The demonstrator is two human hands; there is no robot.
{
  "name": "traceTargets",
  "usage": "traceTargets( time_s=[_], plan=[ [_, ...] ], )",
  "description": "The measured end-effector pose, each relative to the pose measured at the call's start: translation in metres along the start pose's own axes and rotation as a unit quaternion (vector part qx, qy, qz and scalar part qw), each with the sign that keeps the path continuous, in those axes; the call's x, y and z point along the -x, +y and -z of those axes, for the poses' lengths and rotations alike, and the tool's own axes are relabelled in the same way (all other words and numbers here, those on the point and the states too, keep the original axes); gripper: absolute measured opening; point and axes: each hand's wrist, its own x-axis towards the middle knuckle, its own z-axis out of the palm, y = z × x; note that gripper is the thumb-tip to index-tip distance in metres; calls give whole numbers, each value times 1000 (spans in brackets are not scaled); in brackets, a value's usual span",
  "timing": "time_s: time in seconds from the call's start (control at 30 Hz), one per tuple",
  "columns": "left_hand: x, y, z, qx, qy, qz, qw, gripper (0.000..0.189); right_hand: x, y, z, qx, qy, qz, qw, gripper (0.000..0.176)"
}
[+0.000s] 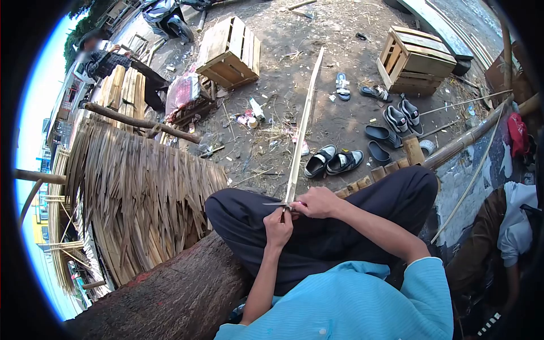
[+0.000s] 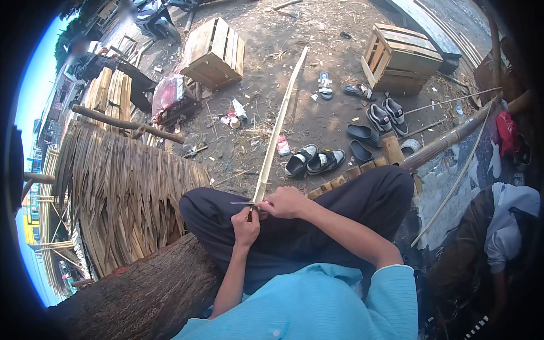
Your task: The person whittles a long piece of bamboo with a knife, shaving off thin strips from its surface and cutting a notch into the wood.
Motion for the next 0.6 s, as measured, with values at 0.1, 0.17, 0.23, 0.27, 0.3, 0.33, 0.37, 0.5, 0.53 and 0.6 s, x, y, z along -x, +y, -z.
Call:
traceTargets(
  time_s=[0.1,0.17,0.23,0.27,0.3,0.33,0.37,0.5,0.53,0.6],
  plan=[
    [1,4,-1,59,24,36,997,27,-3,3,-6,3,35,-23,999,52],
    [-2,4,-3,118,42,78,989,27,-7,8,6,16,65,-90,994,51],
    [-4,6,-3,129,39,81,988,27,-6,8,10,11,57,-70,996,51],
    [-6,8,-3,136,40,82,987,27,-7,7,12,11,54,-58,997,51],
    [-7,9,-3,138,35,66,988,26,-4,2,9,15,48,-12,999,50],
    [-8,8,-3,124,33,64,990,26,-1,-3,7,-1,18,29,999,50],
    [-6,7,-1,107,32,66,992,25,0,-4,-1,-9,20,38,999,50],
    [-5,9,0,162,46,95,981,24,-2,-2,0,17,49,-36,998,52],
    [-7,11,0,192,52,109,974,24,-7,0,4,28,57,-73,995,54],
    [-6,4,3,172,44,99,979,24,-3,-8,14,50,39,-79,995,56]
  ],
)
